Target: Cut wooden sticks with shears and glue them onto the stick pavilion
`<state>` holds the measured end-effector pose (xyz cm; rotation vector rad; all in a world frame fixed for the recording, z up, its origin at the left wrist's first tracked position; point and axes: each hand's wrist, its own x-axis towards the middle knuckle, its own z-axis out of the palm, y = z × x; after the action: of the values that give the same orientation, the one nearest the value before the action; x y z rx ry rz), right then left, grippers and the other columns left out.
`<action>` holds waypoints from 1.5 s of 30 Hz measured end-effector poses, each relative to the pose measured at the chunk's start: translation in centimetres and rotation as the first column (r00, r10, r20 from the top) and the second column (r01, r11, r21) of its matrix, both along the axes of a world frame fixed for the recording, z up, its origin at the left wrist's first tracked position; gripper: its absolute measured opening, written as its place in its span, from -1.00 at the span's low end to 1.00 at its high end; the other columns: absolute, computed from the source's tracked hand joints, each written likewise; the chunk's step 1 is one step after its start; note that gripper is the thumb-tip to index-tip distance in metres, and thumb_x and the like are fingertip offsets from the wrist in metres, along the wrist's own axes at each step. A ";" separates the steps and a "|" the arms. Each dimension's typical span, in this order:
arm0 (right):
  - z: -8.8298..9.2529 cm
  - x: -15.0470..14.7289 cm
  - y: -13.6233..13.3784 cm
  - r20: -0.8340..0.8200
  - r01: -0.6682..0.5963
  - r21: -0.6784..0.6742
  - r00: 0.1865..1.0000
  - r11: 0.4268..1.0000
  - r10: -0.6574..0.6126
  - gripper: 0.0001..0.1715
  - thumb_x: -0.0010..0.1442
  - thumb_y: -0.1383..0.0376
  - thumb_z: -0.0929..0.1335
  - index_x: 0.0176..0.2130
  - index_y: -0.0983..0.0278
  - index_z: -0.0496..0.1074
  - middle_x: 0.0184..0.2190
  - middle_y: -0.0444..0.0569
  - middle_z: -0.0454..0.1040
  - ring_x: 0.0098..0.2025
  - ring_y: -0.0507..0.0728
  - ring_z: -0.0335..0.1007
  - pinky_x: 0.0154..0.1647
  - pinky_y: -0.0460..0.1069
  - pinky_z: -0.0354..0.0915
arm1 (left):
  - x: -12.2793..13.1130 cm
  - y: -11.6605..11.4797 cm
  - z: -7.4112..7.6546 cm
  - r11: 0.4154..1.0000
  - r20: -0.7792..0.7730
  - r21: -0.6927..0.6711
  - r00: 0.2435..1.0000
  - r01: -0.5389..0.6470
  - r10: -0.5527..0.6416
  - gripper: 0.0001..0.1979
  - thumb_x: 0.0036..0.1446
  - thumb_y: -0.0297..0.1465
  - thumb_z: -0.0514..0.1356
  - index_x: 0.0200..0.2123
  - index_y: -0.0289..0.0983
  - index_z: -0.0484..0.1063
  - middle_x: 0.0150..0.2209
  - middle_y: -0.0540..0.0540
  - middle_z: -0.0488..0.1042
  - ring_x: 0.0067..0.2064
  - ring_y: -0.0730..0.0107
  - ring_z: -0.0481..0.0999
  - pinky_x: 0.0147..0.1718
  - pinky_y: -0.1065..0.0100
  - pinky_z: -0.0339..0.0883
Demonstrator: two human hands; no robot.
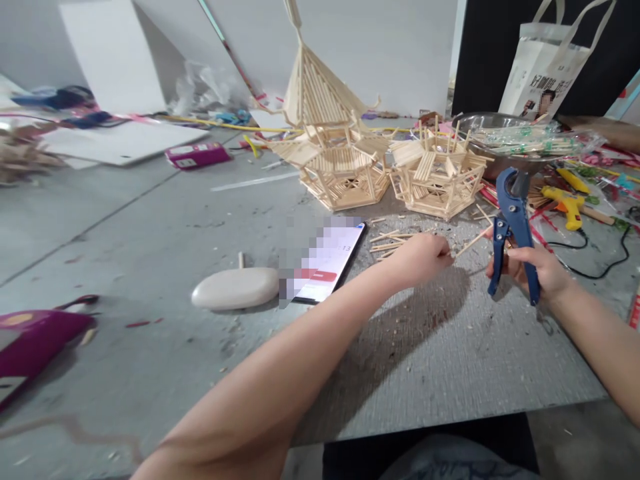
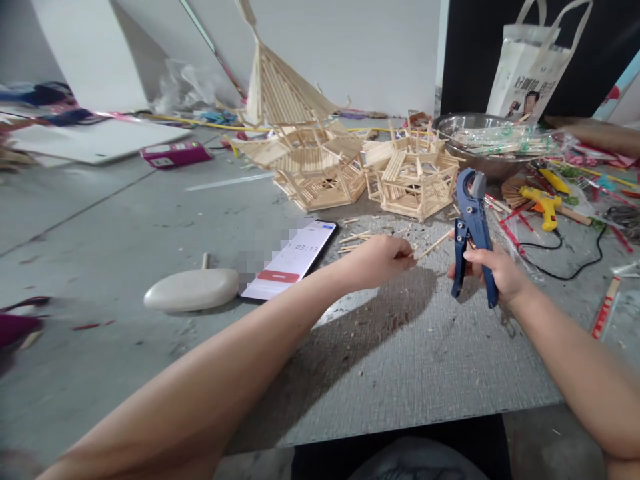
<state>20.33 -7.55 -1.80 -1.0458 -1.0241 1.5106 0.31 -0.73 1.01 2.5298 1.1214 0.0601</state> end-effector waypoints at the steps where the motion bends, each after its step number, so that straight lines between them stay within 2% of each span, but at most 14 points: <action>1: 0.0 0.0 -0.2 -0.005 -0.026 0.021 1.000 0.999 0.026 -0.58 -0.01 0.32 0.28 -0.09 0.15 0.33 -0.48 -0.13 0.47 -0.42 0.15 0.42 -0.39 0.06 0.32 | -0.1 -0.2 -0.2 1.000 0.006 -0.006 1.000 0.000 0.000 -0.77 0.04 -0.37 0.03 -0.47 -0.33 0.45 -0.58 -0.04 0.38 -0.56 0.50 0.22 -0.55 0.44 -0.01; 5: 0.0 0.0 -0.5 -0.012 -0.082 0.091 0.996 0.992 0.084 -0.55 0.00 0.31 0.26 -0.06 0.14 0.32 -0.38 -0.10 0.49 -0.37 0.17 0.43 -0.35 0.10 0.33 | -0.1 -0.5 -0.7 1.000 0.019 -0.004 1.000 0.008 -0.008 -0.77 0.04 -0.37 0.03 -0.48 -0.32 0.44 -0.59 -0.03 0.36 -0.57 0.50 0.19 -0.55 0.43 -0.03; 8: -0.1 0.1 -0.3 -0.003 -0.066 0.099 0.998 0.993 0.066 -0.55 -0.02 0.29 0.24 -0.07 0.13 0.33 -0.28 -0.09 0.49 -0.35 0.17 0.43 -0.34 0.11 0.33 | -0.1 -0.5 -0.8 0.999 0.054 -0.020 0.998 0.032 -0.031 -0.79 0.02 -0.37 0.05 -0.49 -0.32 0.44 -0.60 -0.02 0.35 -0.57 0.51 0.18 -0.55 0.43 -0.03; 14: 0.3 -0.1 -0.5 0.004 -0.016 0.094 1.000 0.995 0.016 -0.51 -0.07 0.30 0.23 -0.09 0.06 0.35 0.04 -0.14 0.33 -0.33 0.14 0.42 -0.32 0.11 0.32 | -0.4 0.2 -0.8 0.990 0.220 -0.131 0.975 0.041 -0.012 -0.78 0.01 -0.36 0.06 -0.55 -0.33 0.41 -0.67 0.07 0.21 -0.58 0.57 0.11 -0.54 0.47 -0.02; 19: 0.6 -0.5 -0.8 -0.028 -0.060 0.105 0.998 0.993 0.063 -0.52 -0.08 0.25 0.24 -0.10 0.08 0.38 0.08 -0.12 0.28 -0.41 0.11 0.40 -0.34 0.12 0.31 | -0.5 0.3 -1.0 0.968 0.297 -0.242 0.955 0.063 0.012 -0.74 0.02 -0.34 0.06 -0.62 -0.33 0.34 -0.72 0.11 0.12 -0.62 0.60 0.09 -0.57 0.47 -0.02; 26: 0.8 -0.8 -1.1 0.010 -0.090 0.052 0.996 0.995 0.089 -0.54 -0.09 0.21 0.26 -0.12 0.09 0.38 0.01 -0.07 0.36 -0.39 0.14 0.41 -0.27 0.15 0.30 | -0.3 -0.1 -1.5 0.824 0.342 -0.547 0.938 0.147 0.060 -0.71 0.03 -0.25 0.07 -0.61 -0.33 0.33 -0.69 0.07 0.26 -0.65 0.58 0.25 -0.59 0.49 0.13; 30: 0.8 -1.0 -1.1 0.039 -0.083 0.037 0.996 0.996 0.082 -0.62 -0.12 0.19 0.27 -0.22 0.10 0.41 0.05 -0.09 0.32 -0.32 0.17 0.40 -0.27 0.14 0.30 | -0.3 -0.2 -1.6 0.721 0.400 -0.653 0.914 0.234 0.066 -0.71 0.03 -0.26 0.09 -0.58 -0.35 0.36 -0.62 0.02 0.35 -0.60 0.59 0.27 -0.56 0.48 0.17; 33: 0.7 -1.0 -1.1 0.054 -0.074 0.019 0.996 0.997 0.073 -0.62 -0.13 0.17 0.27 -0.23 0.10 0.41 0.01 -0.07 0.35 -0.24 0.22 0.40 -0.30 0.14 0.31 | -0.2 -0.3 -1.7 0.682 0.416 -0.683 0.906 0.261 0.070 -0.73 0.04 -0.27 0.08 -0.51 -0.35 0.41 -0.58 0.01 0.39 -0.58 0.60 0.27 -0.52 0.47 0.18; 36: 0.6 -1.0 -1.2 0.026 -0.082 0.031 0.996 0.996 0.081 -0.64 -0.12 0.20 0.27 -0.24 0.09 0.42 0.01 -0.09 0.35 -0.24 0.21 0.41 -0.33 0.12 0.32 | -0.1 -0.4 -1.8 0.703 0.419 -0.658 0.907 0.270 0.043 -0.76 0.03 -0.30 0.10 -0.46 -0.35 0.44 -0.57 0.02 0.37 -0.57 0.60 0.24 -0.52 0.48 0.15; 42: 0.7 -1.4 -1.6 0.007 -0.152 0.071 0.988 0.986 0.151 -0.53 -0.10 0.27 0.29 -0.12 0.09 0.39 -0.02 -0.06 0.37 -0.22 0.21 0.41 -0.27 0.14 0.31 | 0.3 -0.5 -2.5 0.843 0.434 -0.482 0.901 0.240 -0.008 -0.80 -0.02 -0.33 0.14 -0.51 -0.36 0.44 -0.62 0.08 0.25 -0.55 0.61 0.17 -0.54 0.50 0.04; 45: 0.7 -1.5 -1.8 0.067 -0.205 0.070 0.977 0.976 0.200 -0.50 -0.09 0.26 0.32 -0.08 0.06 0.37 -0.06 -0.06 0.39 -0.22 0.21 0.40 -0.25 0.14 0.30 | 0.5 -0.6 -2.8 0.852 0.438 -0.469 0.899 0.234 -0.005 -0.84 -0.03 -0.39 0.13 -0.56 -0.36 0.40 -0.63 0.09 0.24 -0.55 0.61 0.19 -0.53 0.50 0.07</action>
<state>18.85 -9.38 -1.07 -0.9599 -1.2524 1.5973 0.76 -1.29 -1.80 1.9691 0.6816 0.2336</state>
